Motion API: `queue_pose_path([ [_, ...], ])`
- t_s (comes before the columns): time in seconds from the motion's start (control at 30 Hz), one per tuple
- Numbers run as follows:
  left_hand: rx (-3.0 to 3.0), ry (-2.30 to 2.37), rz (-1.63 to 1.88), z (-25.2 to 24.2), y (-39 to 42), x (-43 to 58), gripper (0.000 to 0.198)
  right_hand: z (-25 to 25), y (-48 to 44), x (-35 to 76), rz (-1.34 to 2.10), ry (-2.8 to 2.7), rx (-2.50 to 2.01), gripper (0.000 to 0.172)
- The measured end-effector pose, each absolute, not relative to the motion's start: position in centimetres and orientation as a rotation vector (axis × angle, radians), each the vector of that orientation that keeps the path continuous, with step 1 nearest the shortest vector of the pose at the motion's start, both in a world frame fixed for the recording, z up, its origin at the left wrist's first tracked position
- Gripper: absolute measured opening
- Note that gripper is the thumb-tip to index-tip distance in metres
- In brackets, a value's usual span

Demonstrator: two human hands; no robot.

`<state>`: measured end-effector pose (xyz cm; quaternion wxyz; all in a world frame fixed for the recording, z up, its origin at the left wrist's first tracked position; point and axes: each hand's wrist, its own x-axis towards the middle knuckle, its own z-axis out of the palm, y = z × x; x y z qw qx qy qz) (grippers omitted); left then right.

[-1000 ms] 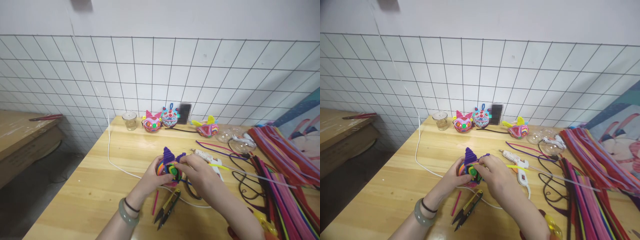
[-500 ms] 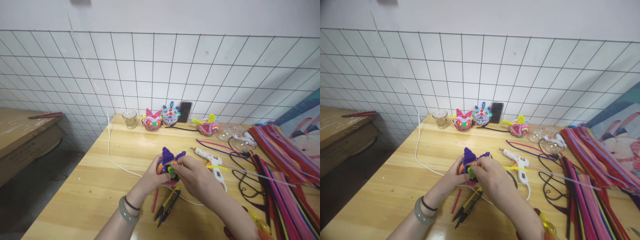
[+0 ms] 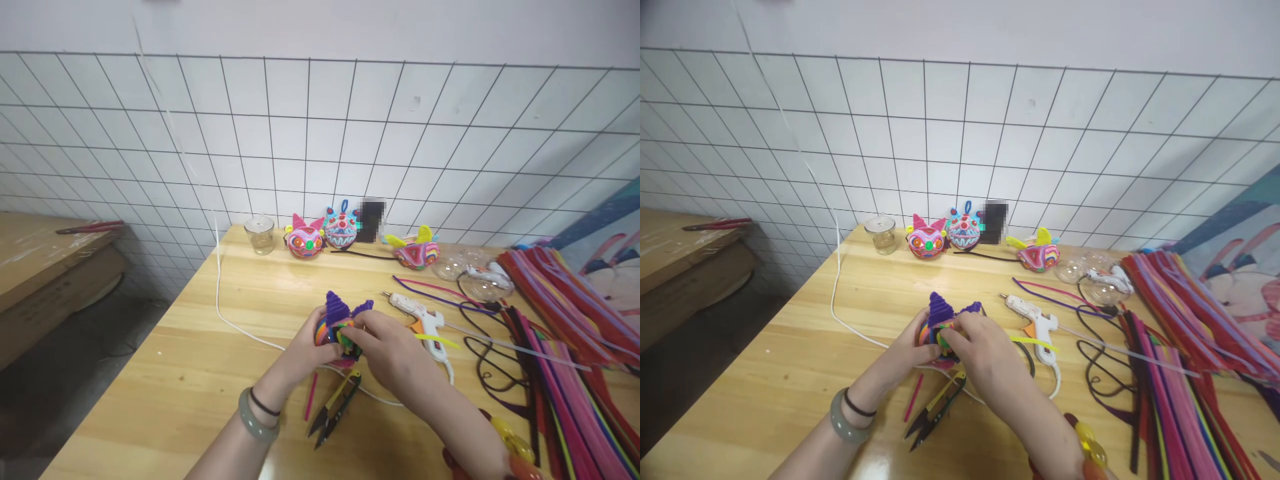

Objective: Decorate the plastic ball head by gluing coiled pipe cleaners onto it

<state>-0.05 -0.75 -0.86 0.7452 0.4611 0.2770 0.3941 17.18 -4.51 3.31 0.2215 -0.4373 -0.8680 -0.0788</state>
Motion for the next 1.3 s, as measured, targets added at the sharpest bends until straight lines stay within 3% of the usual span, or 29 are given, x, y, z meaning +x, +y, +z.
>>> queue_pose_path([
  [0.53,1.001,0.659,0.879,-0.4,-0.8,0.1,0.057,3.9,-5.0,16.7,-0.283,-2.487,-1.255,0.019],
  [0.83,0.926,0.646,0.891,-0.6,-0.8,0.1,0.056,4.0,-4.9,17.1,-0.069,-2.411,-1.228,0.031],
  [1.3,0.841,0.593,0.839,-0.9,-0.9,0.0,0.048,4.6,-5.0,17.2,0.099,-2.4,-1.203,0.025],
])
